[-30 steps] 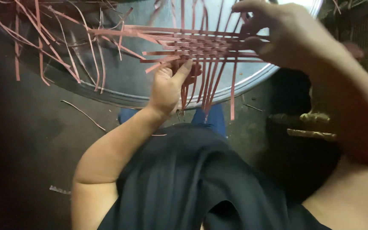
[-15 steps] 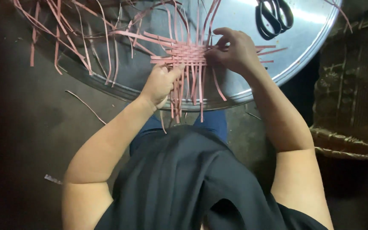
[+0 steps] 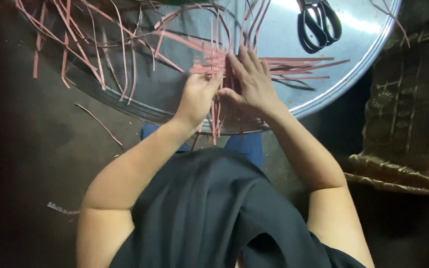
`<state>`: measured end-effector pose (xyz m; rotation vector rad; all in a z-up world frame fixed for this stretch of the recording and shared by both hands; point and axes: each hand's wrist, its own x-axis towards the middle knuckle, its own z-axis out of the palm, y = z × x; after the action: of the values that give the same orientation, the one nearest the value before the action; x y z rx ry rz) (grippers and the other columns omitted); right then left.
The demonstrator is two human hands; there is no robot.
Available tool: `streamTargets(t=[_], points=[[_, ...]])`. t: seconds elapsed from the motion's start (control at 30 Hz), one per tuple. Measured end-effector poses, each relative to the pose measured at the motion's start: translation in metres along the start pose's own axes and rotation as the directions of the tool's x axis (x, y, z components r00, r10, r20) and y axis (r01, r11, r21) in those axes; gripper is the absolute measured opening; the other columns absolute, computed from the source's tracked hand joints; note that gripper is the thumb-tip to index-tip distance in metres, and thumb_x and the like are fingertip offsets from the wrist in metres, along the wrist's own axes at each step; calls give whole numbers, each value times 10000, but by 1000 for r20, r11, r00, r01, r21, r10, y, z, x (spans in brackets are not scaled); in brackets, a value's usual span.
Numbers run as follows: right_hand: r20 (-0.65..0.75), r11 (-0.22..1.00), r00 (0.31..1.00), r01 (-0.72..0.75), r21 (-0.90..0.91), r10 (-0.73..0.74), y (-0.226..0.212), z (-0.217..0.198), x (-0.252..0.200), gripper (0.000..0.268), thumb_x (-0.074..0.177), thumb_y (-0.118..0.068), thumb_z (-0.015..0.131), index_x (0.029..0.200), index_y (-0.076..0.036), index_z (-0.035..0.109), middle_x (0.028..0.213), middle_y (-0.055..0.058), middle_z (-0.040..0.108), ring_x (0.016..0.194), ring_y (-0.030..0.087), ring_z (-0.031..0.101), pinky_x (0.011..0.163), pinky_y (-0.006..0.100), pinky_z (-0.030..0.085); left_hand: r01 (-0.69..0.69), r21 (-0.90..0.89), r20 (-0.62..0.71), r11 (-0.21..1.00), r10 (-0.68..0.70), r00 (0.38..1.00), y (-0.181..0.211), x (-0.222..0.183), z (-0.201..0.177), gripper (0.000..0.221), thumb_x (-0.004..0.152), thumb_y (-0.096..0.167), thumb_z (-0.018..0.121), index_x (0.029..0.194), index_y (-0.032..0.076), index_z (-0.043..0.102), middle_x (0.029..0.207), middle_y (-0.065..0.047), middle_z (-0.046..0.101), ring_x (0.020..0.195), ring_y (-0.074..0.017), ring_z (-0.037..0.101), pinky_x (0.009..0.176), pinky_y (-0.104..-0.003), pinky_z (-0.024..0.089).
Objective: A person is manually weaving pink plastic strips into a mat on a round metal surface.
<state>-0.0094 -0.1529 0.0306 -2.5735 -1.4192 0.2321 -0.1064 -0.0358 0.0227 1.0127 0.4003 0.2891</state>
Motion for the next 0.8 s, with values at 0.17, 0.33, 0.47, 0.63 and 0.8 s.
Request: streamTargets(t=[0.17,0.33,0.47,0.63,0.8], points=[[-59,1000,998,3,-17,-4,-2,8,-3,786,751,-666,410,1329,-143,303,1346,182,266,1244,375,222,954,554,188,-459,570,-17,681,569,822,7,-31,-12,691,936,298,453,1372,21,-7,1419,-207,-30,1321,-311,-18,1092,-401,-1],[-169,994,985,14,-111,-33,8,26,-2,699,699,-437,539,1315,-175,335,1329,133,295,1227,323,266,947,489,216,-502,808,569,-307,628,531,-17,5,-6,271,761,157,457,1015,117,541,994,-98,491,957,-269,469,847,-393,327],[-272,999,961,36,-14,-38,16,27,0,599,767,-488,481,1267,-164,414,1296,114,349,1204,323,307,942,473,230,-460,823,548,-334,681,486,-20,40,-6,237,632,142,487,844,36,488,754,-95,415,737,-253,445,731,-363,370],[-458,985,888,106,133,-34,31,24,8,416,728,-326,638,1069,-95,574,1038,106,483,971,305,470,824,399,361,-351,867,498,-354,621,605,-35,48,-8,315,677,194,571,943,32,525,890,-139,461,825,-281,434,765,-391,337],[-446,996,894,64,61,-30,32,22,27,326,674,-336,635,934,-155,560,851,6,401,800,214,427,691,332,354,-356,849,527,-389,600,601,-26,50,-4,225,702,212,501,861,53,497,832,-122,434,804,-272,414,775,-392,307]])
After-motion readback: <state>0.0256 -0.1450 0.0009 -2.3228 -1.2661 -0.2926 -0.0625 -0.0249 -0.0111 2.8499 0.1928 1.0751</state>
